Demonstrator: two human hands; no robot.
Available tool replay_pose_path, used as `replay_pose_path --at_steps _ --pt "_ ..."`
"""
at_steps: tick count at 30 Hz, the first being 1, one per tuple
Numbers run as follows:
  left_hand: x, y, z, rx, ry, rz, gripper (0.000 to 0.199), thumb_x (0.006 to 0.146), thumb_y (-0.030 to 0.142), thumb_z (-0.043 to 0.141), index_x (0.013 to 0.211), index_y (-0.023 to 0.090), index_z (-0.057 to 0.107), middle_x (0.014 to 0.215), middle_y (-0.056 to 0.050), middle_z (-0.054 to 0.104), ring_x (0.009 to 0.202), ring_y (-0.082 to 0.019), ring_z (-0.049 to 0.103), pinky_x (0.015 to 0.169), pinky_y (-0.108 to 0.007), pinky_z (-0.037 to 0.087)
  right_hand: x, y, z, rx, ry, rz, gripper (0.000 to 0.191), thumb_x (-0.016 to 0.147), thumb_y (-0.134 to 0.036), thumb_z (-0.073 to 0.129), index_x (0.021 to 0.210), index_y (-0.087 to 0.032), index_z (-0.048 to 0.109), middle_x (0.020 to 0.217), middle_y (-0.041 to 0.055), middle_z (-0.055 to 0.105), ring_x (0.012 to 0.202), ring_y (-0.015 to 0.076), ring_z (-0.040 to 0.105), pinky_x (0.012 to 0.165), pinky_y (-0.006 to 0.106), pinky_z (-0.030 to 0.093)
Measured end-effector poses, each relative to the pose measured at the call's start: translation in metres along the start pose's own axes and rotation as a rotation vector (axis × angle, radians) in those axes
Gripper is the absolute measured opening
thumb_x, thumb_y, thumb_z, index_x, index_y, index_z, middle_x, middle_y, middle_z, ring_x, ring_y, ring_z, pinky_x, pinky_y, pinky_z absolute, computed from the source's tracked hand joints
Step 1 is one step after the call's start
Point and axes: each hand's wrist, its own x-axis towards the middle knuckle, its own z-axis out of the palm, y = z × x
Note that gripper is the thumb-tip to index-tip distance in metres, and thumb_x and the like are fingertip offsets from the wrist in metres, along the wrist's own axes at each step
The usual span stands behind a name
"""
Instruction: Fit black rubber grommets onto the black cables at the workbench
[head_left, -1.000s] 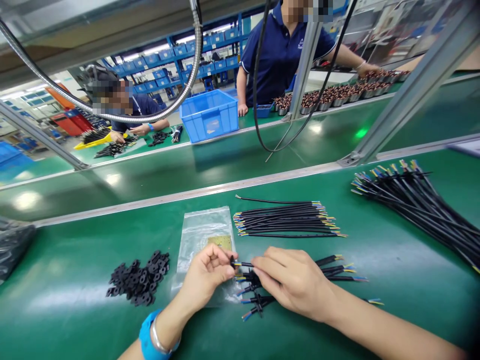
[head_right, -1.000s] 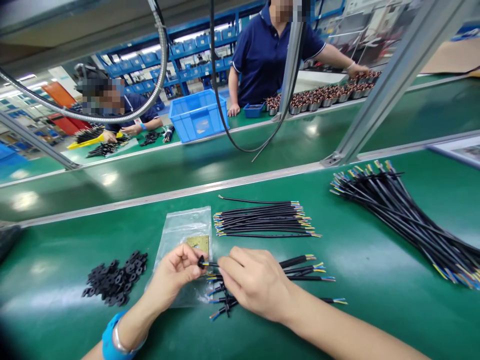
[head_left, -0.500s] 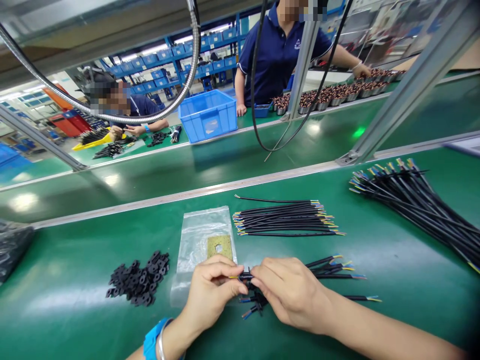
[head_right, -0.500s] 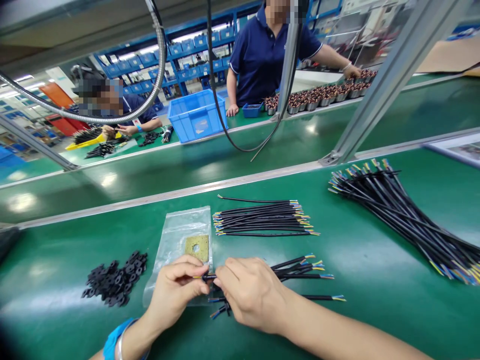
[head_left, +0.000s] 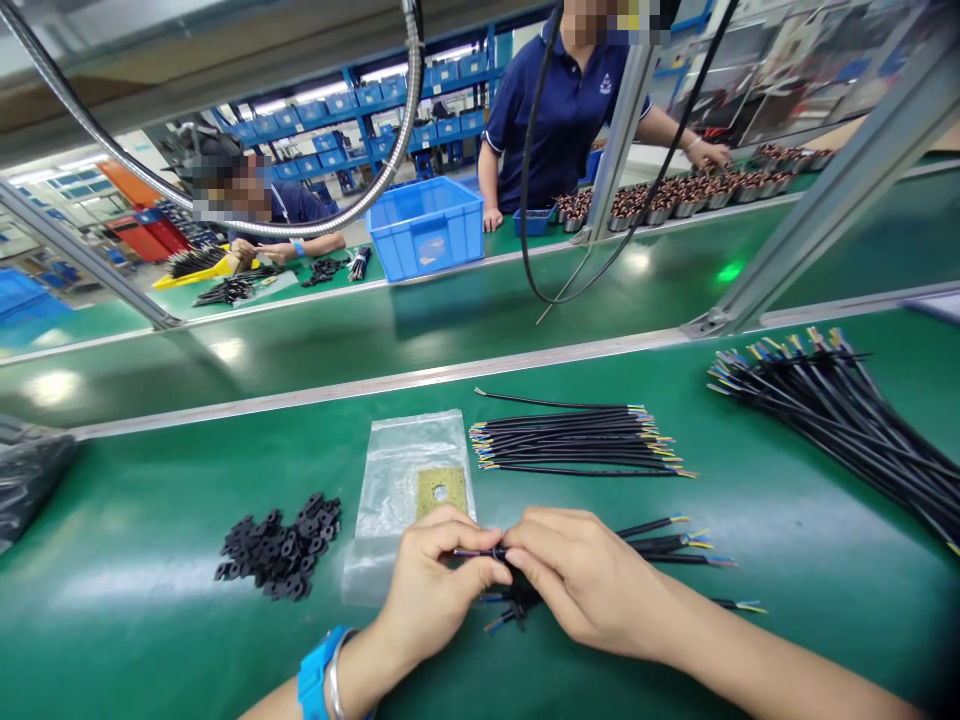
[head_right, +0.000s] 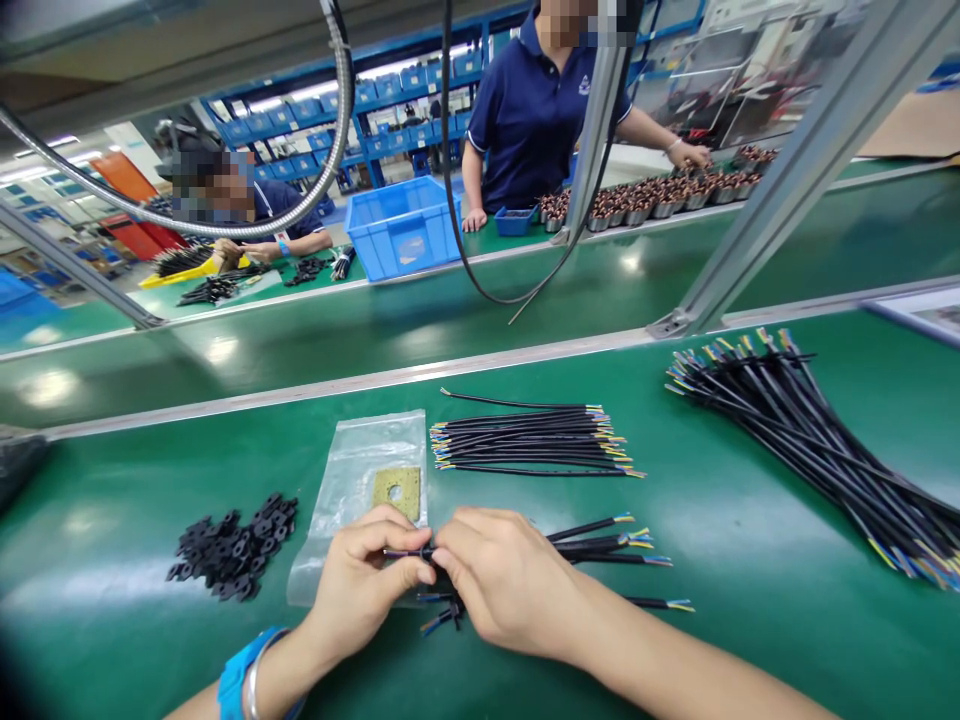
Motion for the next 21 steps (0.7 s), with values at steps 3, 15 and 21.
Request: replay_pose_path --at_steps 3,15,21 --pt "-0.003 -0.001 0.003 0.027 -0.01 0.067 0.013 0.066 0.024 0.084 0.076 0.02 0.077 0.07 -0.003 0.07 0.067 -0.014 0.064 0.064 -0.023 0.052 0.0 -0.002 0.003 -0.002 0.032 -0.045 0.027 0.097 -0.016 0.032 0.074 -0.018 0.048 0.066 -0.0006 0.043 0.058 0.0131 0.037 0.056 0.028 0.028" --pt "0.035 -0.001 -0.103 0.781 -0.223 -0.08 0.045 0.083 0.045 0.064 0.12 0.021 0.063 0.125 -0.01 0.063 0.115 -0.026 0.057 0.102 -0.041 0.043 -0.004 0.032 0.005 -0.269 -0.173 0.158 0.02 0.095 -0.018 0.041 0.089 -0.018 0.061 0.084 0.0053 0.056 0.077 0.0186 0.05 0.069 0.03 0.037" --pt "0.035 -0.037 -0.191 1.231 -0.172 -0.454 0.041 0.082 0.033 0.054 0.119 0.016 0.062 0.12 -0.015 0.065 0.11 -0.03 0.061 0.093 -0.04 0.046 -0.004 0.029 0.003 -0.2 -0.325 0.2 0.021 0.095 -0.018 0.043 0.086 -0.02 0.062 0.084 0.0032 0.062 0.08 0.018 0.054 0.072 0.03 0.041"
